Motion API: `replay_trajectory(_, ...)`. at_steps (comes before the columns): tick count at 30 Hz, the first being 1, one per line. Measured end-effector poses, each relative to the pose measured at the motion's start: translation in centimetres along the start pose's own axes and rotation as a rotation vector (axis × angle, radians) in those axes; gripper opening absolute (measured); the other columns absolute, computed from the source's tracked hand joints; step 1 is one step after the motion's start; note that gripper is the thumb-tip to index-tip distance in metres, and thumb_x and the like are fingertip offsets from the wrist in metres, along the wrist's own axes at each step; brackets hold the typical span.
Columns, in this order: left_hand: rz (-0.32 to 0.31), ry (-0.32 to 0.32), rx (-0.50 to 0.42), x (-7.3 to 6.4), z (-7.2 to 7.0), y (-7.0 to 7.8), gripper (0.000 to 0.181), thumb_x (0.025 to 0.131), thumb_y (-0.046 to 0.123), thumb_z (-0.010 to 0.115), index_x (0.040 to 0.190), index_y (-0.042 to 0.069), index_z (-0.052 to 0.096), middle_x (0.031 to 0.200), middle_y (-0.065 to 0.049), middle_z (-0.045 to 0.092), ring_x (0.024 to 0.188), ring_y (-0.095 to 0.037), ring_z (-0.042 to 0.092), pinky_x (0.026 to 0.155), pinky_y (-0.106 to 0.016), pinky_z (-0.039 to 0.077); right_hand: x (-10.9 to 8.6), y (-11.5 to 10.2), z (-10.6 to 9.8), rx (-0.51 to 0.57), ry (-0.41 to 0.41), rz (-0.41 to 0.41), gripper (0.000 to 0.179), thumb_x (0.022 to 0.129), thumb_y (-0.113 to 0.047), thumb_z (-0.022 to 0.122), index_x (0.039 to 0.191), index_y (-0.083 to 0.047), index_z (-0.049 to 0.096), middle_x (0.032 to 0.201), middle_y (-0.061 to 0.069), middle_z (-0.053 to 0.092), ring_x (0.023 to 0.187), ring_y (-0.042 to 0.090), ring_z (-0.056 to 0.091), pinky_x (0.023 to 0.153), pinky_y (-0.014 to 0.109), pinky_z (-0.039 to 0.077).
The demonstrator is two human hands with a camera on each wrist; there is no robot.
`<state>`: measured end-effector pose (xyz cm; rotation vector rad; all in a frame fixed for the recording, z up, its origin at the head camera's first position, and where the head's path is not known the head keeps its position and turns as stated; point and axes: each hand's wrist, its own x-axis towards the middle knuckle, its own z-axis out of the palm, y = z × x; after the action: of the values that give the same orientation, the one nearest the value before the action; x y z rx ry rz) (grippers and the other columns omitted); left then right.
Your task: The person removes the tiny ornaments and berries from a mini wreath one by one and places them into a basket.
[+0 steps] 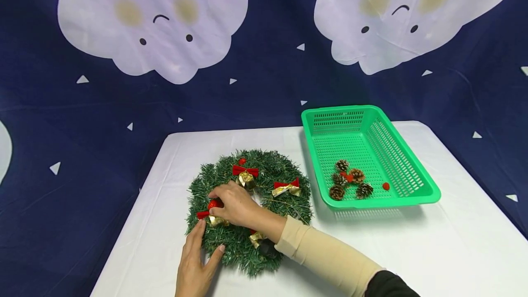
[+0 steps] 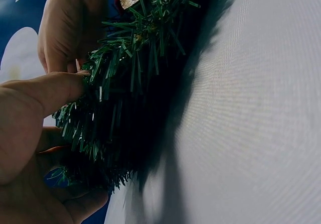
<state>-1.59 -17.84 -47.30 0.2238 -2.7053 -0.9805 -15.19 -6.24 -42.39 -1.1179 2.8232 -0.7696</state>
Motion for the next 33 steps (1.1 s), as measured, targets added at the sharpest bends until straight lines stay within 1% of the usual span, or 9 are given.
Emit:
replay_trajectory(5, -0.006, -0.005, 0.004, -0.02, -0.06, 0.09, 0.074, 0.085, 0.032, 0.069, 0.147, 0.011, 0.033, 0.148, -0.012, 0.036, 0.131, -0.039, 0.039, 0.095, -0.061, 0.042, 0.07, 0.07, 0.3, -0.025, -0.002, 0.009, 0.034, 0.085, -0.034, 0.069, 0.116, -0.018, 0.065, 0.114, -0.006, 0.068, 0.094, 0.01, 0.055, 0.079, 0.019, 0.048)
replay_trajectory(9, -0.017, -0.014, 0.004, -0.01, -0.11, 0.16, 0.074, 0.086, 0.033, 0.069, 0.147, 0.011, 0.033, 0.149, -0.012, 0.035, 0.131, -0.039, 0.039, 0.095, -0.061, 0.041, 0.1, 0.16, 0.54, -0.049, 0.004, -0.007, 0.034, 0.085, -0.034, 0.069, 0.115, -0.018, 0.066, 0.113, -0.005, 0.068, 0.095, 0.01, 0.056, 0.082, 0.02, 0.048)
replay_trajectory(12, -0.023, -0.018, 0.003, -0.03, -0.09, 0.15, 0.074, 0.086, 0.033, 0.069, 0.147, 0.011, 0.033, 0.149, -0.012, 0.035, 0.131, -0.039, 0.039, 0.095, -0.061, 0.041, 0.09, 0.2, 0.68, -0.063, 0.012, -0.019, 0.034, 0.085, -0.034, 0.069, 0.115, -0.019, 0.066, 0.112, -0.006, 0.069, 0.093, 0.01, 0.055, 0.081, 0.019, 0.048)
replay_trajectory(17, -0.016, -0.009, -0.004, -0.04, 0.0, 0.08, 0.074, 0.085, 0.032, 0.069, 0.147, 0.012, 0.033, 0.149, -0.011, 0.036, 0.13, -0.039, 0.039, 0.095, -0.061, 0.042, 0.08, 0.22, 0.76, -0.07, 0.021, -0.022, 0.032, 0.085, -0.034, 0.069, 0.114, -0.02, 0.067, 0.111, -0.006, 0.069, 0.09, 0.009, 0.054, 0.079, 0.019, 0.047)
replay_trajectory(21, -0.002, -0.001, -0.005, -0.04, 0.07, 0.03, 0.074, 0.085, 0.032, 0.069, 0.147, 0.011, 0.033, 0.148, -0.012, 0.036, 0.13, -0.039, 0.04, 0.094, -0.061, 0.042, 0.11, 0.23, 0.72, -0.044, 0.023, -0.01, 0.031, 0.085, -0.033, 0.069, 0.113, -0.02, 0.067, 0.111, -0.007, 0.069, 0.093, 0.009, 0.055, 0.081, 0.019, 0.048)
replay_trajectory(27, 0.007, 0.003, -0.007, -0.02, 0.14, 0.02, 0.074, 0.085, 0.031, 0.069, 0.147, 0.011, 0.033, 0.147, -0.013, 0.037, 0.129, -0.04, 0.04, 0.094, -0.061, 0.042, 0.02, 0.24, 0.36, 0.023, 0.029, 0.017, 0.03, 0.087, -0.032, 0.068, 0.115, -0.021, 0.067, 0.113, -0.007, 0.068, 0.094, 0.008, 0.054, 0.079, 0.019, 0.048)
replay_trajectory(33, -0.005, -0.002, 0.003, 0.0, 0.11, 0.06, 0.074, 0.085, 0.032, 0.069, 0.147, 0.01, 0.033, 0.148, -0.013, 0.036, 0.129, -0.04, 0.04, 0.094, -0.061, 0.042, -0.1, 0.19, -0.18, 0.04, 0.064, 0.002, 0.029, 0.088, -0.032, 0.067, 0.115, -0.021, 0.066, 0.112, -0.006, 0.068, 0.101, 0.011, 0.057, 0.082, 0.022, 0.051)
